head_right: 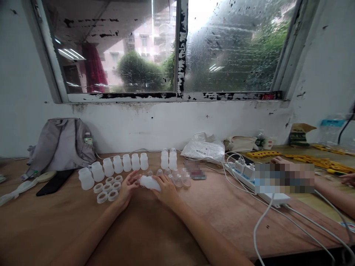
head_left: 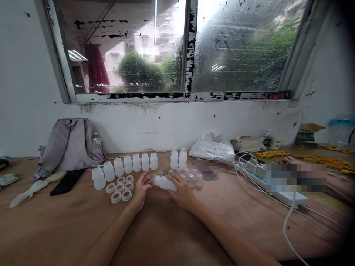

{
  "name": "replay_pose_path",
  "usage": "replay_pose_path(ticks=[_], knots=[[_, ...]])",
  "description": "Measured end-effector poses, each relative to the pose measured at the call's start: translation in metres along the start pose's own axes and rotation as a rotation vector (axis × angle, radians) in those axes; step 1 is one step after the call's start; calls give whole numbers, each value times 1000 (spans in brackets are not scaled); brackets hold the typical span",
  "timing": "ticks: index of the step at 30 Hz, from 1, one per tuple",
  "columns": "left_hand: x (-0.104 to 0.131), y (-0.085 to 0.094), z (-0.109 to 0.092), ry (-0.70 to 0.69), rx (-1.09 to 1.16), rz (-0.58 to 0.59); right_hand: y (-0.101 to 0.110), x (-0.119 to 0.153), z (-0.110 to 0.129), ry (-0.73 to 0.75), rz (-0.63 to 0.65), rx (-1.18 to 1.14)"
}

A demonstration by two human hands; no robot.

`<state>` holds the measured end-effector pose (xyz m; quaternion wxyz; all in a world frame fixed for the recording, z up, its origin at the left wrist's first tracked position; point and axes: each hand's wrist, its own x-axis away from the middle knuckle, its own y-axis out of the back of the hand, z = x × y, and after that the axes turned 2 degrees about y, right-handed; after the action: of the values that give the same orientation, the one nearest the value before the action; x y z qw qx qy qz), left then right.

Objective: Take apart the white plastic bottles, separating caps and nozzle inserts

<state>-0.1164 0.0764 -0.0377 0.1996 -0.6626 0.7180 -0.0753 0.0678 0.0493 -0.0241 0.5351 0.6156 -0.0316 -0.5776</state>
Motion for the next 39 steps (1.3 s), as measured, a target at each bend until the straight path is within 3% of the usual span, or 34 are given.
replay_pose_path(ticks=[3,6,10,14,17,22,28,34,39], knots=[[-2,2,-1,3,43,-28,0,0,0,-11,1,-10],[-3,4,0,91,17,-91,-1,1,0,-4,6,-13],[-4,5,1,90,72,10,0,1,2,-16,32,-21],[-1,1,-1,94,109,-35,1,1,4,-41,37,-39],[3,-3,-1,157,37,-20,1,1,7,-27,38,-35],[7,-9,-2,126,-47,-51,-2,4,12,-55,45,-37],[11,-12,-2,226,-20,23,-7,6,15,-65,0,-48],[16,-13,-9,99,-50,85,-8,5,16,-187,33,-283],[18,-12,-15,73,-83,148,-3,-1,15,-459,246,-711]])
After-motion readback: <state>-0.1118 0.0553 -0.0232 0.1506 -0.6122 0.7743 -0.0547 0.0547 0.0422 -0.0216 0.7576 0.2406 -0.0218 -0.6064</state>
